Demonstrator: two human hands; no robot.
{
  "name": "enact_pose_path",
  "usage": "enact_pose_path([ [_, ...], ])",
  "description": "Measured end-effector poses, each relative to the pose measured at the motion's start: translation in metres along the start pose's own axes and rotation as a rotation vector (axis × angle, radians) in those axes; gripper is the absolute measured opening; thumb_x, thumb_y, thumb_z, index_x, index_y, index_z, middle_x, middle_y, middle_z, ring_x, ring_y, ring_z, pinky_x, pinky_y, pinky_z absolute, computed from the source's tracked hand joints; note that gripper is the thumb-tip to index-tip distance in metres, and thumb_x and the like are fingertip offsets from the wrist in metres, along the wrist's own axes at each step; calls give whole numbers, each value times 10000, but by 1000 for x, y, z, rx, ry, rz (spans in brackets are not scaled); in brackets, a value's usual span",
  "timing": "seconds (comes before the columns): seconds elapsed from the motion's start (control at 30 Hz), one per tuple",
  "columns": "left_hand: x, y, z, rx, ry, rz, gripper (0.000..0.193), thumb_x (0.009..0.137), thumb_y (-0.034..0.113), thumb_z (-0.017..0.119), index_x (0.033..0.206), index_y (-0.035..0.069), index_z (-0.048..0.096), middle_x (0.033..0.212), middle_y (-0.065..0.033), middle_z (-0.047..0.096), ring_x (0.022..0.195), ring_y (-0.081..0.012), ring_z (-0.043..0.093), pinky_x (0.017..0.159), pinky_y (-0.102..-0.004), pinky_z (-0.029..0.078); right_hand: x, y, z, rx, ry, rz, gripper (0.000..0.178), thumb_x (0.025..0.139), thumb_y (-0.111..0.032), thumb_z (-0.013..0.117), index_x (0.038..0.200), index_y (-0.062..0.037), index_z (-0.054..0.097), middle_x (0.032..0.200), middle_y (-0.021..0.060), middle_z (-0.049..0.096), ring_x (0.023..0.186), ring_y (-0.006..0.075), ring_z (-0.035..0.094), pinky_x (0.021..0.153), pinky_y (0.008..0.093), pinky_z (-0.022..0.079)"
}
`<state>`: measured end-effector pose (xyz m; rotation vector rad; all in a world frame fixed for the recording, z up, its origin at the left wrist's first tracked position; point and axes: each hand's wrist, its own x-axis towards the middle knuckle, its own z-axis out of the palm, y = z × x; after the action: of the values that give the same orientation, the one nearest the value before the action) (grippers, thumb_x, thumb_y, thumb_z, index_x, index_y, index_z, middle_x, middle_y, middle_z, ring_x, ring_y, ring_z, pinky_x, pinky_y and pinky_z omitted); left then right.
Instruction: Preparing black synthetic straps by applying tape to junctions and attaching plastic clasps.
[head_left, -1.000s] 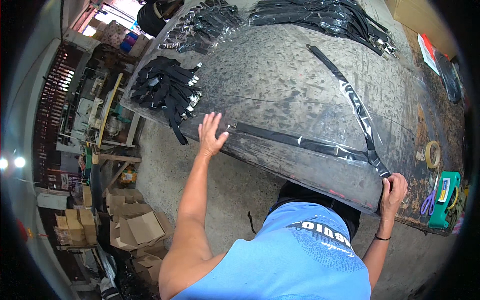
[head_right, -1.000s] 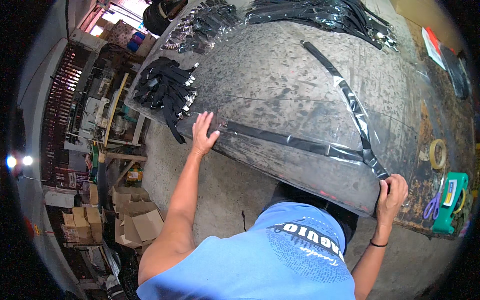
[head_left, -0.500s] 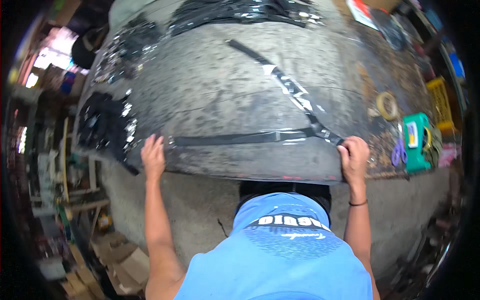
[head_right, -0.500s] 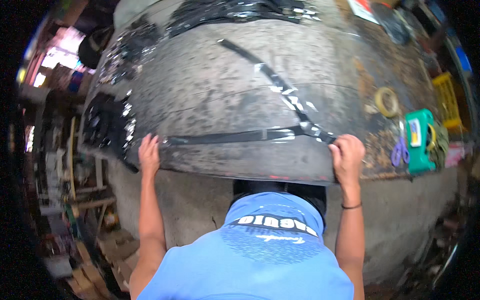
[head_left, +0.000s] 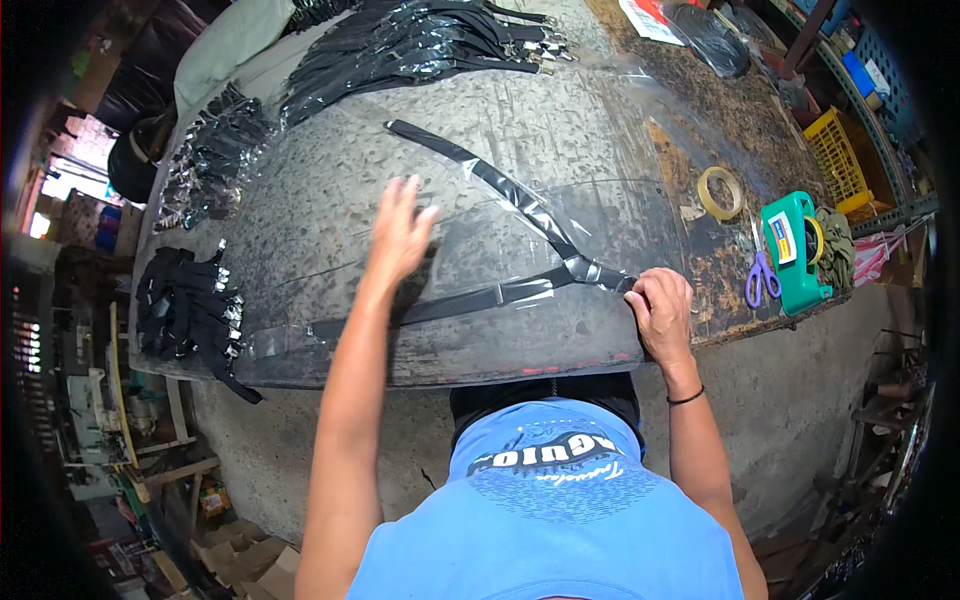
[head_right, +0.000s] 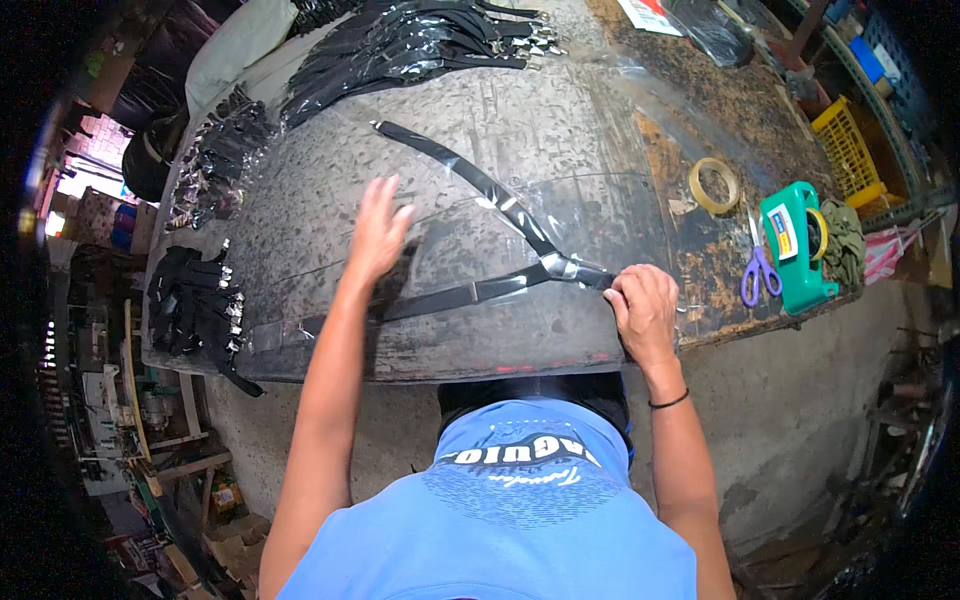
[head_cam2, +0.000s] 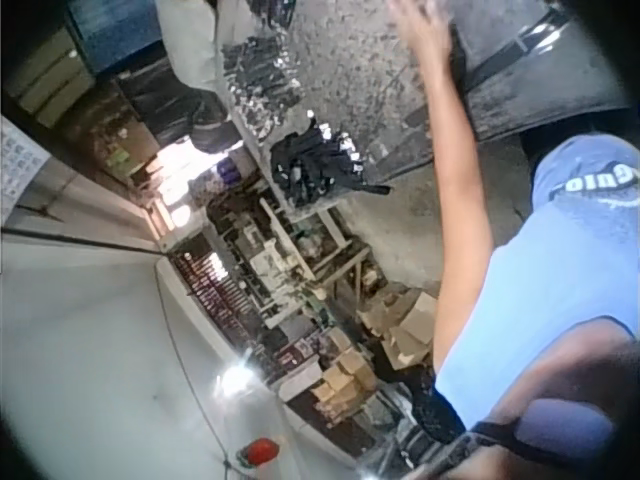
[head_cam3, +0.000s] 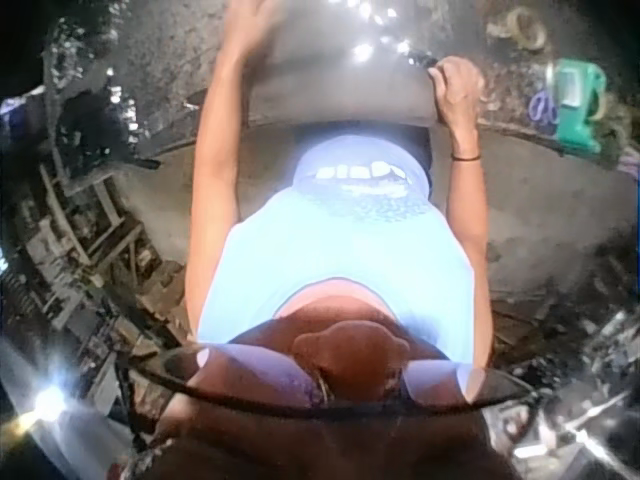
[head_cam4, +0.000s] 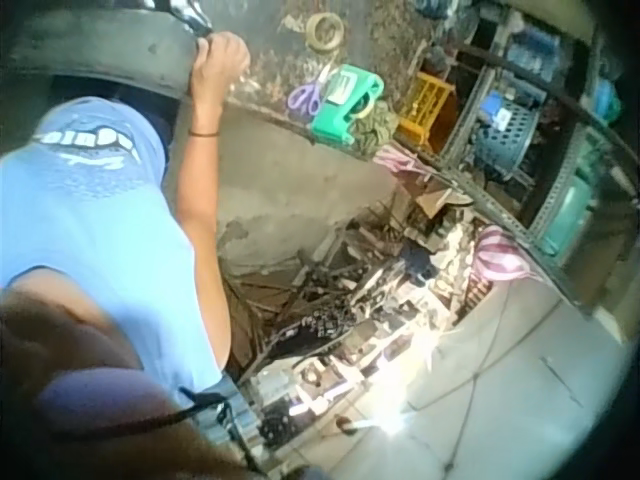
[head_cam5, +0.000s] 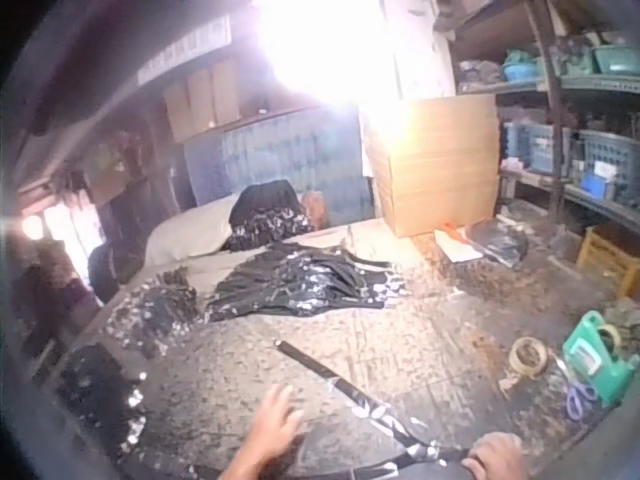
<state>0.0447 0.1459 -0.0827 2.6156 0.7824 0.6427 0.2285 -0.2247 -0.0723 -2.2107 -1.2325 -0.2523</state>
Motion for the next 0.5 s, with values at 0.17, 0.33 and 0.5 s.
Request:
enact_pose_path([
  [0.17,64,26,61,170,-267,-135,661,937,547,441,1498,218,324,1565,-195,232,1440,-443,169,1149,-592,104,0,-2,-1,11,21,10,188,737,-127,742,849,-86,596,962,60,604,1035,290,553,921,436,383],
  [0.33,75,27,75,256,-204,-92,636,941,513,466,1480,195,352,1549,-198,260,1423,-435,217,1131,-590,163,2,-2,-2,23,24,21,188,737,-129,742,849,-85,598,962,57,599,1036,289,547,914,434,384],
  [0.5,32,86,56,-62,-62,106,260,886,307,615,866,62,698,947,-132,638,933,-354,566,823,-490,440,4,0,-2,40,10,48,182,736,-131,743,850,-86,608,954,55,596,1041,281,550,911,432,386],
])
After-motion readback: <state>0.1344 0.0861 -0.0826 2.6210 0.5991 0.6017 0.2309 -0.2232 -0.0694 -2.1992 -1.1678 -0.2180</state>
